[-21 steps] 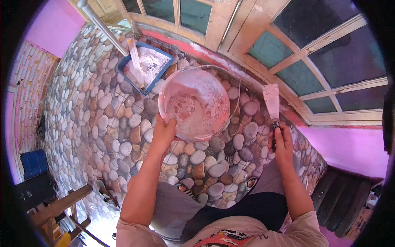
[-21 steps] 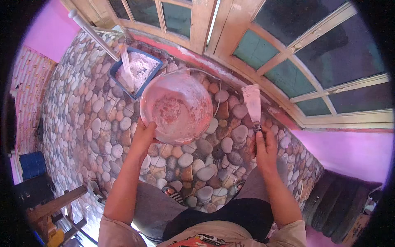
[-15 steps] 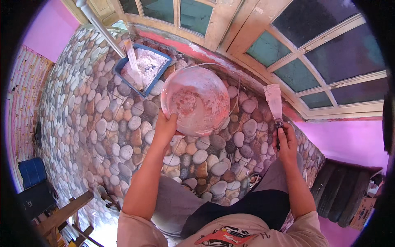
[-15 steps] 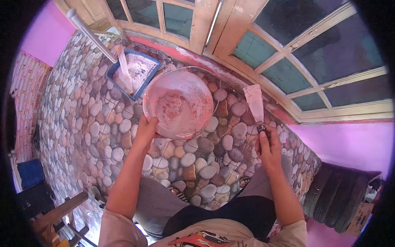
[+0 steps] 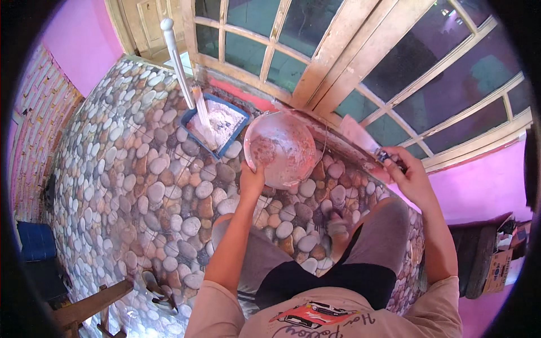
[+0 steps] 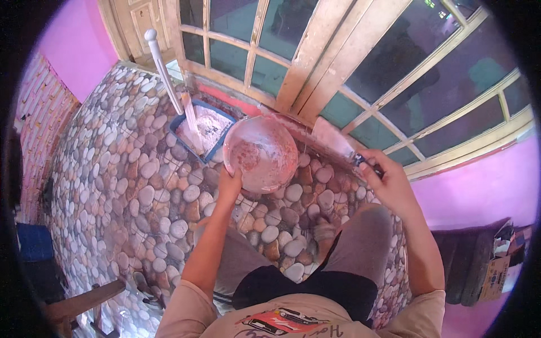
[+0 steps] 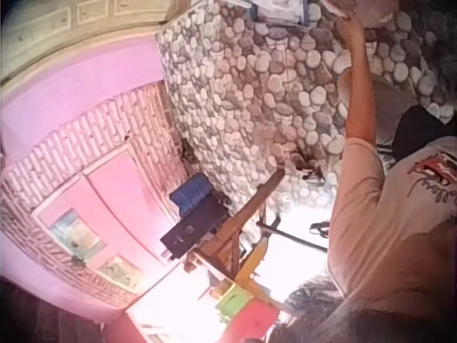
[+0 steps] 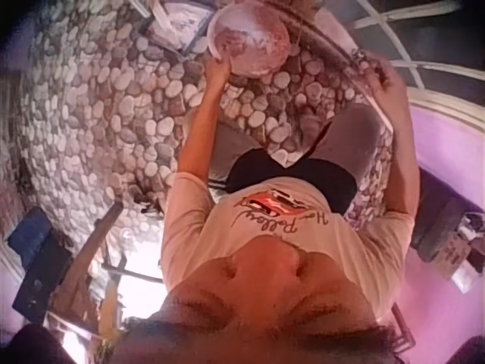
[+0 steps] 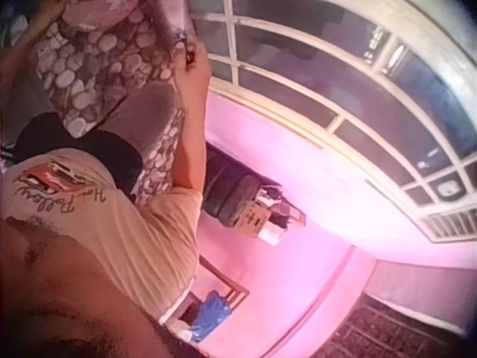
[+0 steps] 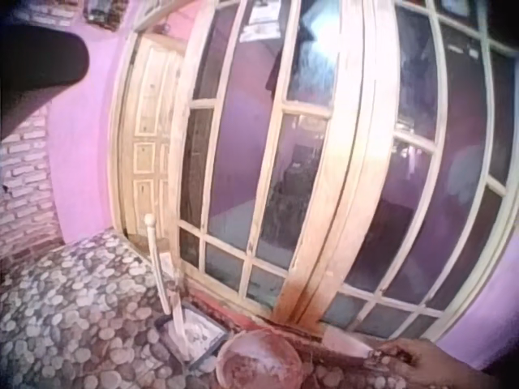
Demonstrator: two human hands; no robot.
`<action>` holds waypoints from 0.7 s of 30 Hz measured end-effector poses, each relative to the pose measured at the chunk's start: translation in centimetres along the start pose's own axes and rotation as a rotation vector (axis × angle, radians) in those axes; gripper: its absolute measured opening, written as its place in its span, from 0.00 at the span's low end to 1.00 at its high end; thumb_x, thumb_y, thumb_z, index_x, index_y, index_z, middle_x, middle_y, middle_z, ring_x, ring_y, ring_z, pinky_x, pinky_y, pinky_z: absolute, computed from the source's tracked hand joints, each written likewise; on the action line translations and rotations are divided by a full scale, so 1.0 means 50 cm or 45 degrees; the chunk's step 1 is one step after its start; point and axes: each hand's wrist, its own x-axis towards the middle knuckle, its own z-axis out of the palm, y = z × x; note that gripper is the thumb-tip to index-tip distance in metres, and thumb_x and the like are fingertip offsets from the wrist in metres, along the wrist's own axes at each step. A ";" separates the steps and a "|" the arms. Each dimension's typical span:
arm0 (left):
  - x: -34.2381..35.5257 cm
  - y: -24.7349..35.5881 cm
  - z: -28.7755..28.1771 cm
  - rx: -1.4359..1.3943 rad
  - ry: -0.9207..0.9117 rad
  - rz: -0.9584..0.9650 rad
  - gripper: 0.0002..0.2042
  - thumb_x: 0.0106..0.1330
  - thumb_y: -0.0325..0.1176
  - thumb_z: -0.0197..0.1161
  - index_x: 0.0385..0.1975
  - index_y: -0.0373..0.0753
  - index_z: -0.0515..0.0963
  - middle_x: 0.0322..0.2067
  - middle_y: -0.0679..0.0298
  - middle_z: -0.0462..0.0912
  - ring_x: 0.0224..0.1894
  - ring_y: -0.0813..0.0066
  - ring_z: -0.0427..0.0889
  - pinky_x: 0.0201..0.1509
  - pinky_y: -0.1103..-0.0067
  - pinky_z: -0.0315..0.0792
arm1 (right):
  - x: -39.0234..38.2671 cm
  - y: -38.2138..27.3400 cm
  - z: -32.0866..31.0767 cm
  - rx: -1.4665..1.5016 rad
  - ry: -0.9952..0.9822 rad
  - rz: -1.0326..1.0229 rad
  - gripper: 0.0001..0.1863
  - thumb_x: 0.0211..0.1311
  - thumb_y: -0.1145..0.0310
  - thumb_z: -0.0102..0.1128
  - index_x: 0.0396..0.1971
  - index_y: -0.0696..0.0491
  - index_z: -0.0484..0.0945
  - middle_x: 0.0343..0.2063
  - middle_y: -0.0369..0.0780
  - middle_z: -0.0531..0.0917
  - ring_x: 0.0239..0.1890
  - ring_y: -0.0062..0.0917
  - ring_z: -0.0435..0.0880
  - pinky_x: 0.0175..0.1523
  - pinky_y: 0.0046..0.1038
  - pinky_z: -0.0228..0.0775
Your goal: The person applies plaster to the base of a wall using a putty knife, taking material from a bucket and spreading it along the joint where the wall meets the floor.
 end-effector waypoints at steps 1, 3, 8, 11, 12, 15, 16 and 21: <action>0.001 -0.002 -0.006 0.195 0.068 0.151 0.29 0.61 0.36 0.56 0.61 0.33 0.60 0.45 0.39 0.79 0.49 0.42 0.80 0.52 0.62 0.73 | 0.000 -0.014 -0.001 -0.092 -0.075 0.075 0.14 0.65 0.72 0.56 0.50 0.57 0.75 0.32 0.37 0.81 0.28 0.19 0.77 0.34 0.21 0.69; -0.003 0.004 -0.015 0.184 0.052 0.109 0.28 0.61 0.36 0.55 0.61 0.33 0.60 0.45 0.38 0.79 0.49 0.41 0.80 0.53 0.61 0.72 | 0.015 -0.016 0.021 -0.223 -0.104 -0.099 0.14 0.65 0.73 0.56 0.50 0.58 0.75 0.32 0.38 0.81 0.30 0.19 0.78 0.35 0.22 0.70; -0.054 0.048 -0.025 0.094 0.067 0.142 0.28 0.62 0.35 0.54 0.61 0.33 0.60 0.44 0.38 0.80 0.48 0.40 0.79 0.53 0.61 0.71 | 0.112 0.012 0.121 -0.583 -0.298 -0.551 0.19 0.61 0.69 0.55 0.50 0.59 0.76 0.44 0.51 0.81 0.44 0.41 0.82 0.48 0.37 0.74; -0.071 0.046 -0.041 0.093 0.102 0.091 0.27 0.62 0.34 0.53 0.61 0.31 0.60 0.43 0.37 0.80 0.48 0.41 0.79 0.52 0.62 0.72 | 0.168 -0.002 0.225 -0.563 -0.391 -0.526 0.17 0.59 0.67 0.54 0.46 0.59 0.77 0.43 0.53 0.81 0.45 0.48 0.80 0.50 0.43 0.72; -0.073 0.031 -0.051 0.045 0.123 0.208 0.26 0.62 0.33 0.53 0.60 0.29 0.60 0.43 0.38 0.80 0.47 0.43 0.80 0.52 0.63 0.72 | 0.183 0.002 0.265 -0.632 -0.422 -0.445 0.16 0.58 0.67 0.52 0.42 0.60 0.78 0.39 0.54 0.81 0.43 0.49 0.81 0.50 0.45 0.73; -0.078 0.004 -0.052 -0.076 0.180 0.362 0.24 0.63 0.31 0.53 0.59 0.27 0.61 0.43 0.40 0.80 0.46 0.48 0.82 0.50 0.65 0.73 | 0.197 0.002 0.305 -0.729 -0.480 -0.310 0.14 0.57 0.67 0.51 0.38 0.60 0.79 0.34 0.56 0.82 0.40 0.50 0.82 0.47 0.47 0.74; -0.082 -0.002 -0.049 -0.162 0.227 0.416 0.23 0.63 0.30 0.52 0.57 0.27 0.62 0.43 0.42 0.80 0.46 0.51 0.82 0.50 0.66 0.73 | 0.200 0.002 0.311 -0.768 -0.495 -0.274 0.14 0.56 0.67 0.52 0.36 0.60 0.79 0.33 0.56 0.82 0.38 0.50 0.83 0.46 0.47 0.75; -0.098 -0.015 -0.042 -0.222 0.172 0.350 0.22 0.63 0.28 0.52 0.56 0.27 0.62 0.44 0.43 0.78 0.47 0.56 0.80 0.52 0.68 0.72 | 0.234 0.026 0.371 -0.816 -0.454 -0.262 0.12 0.58 0.66 0.54 0.36 0.58 0.79 0.31 0.54 0.83 0.37 0.51 0.82 0.45 0.48 0.74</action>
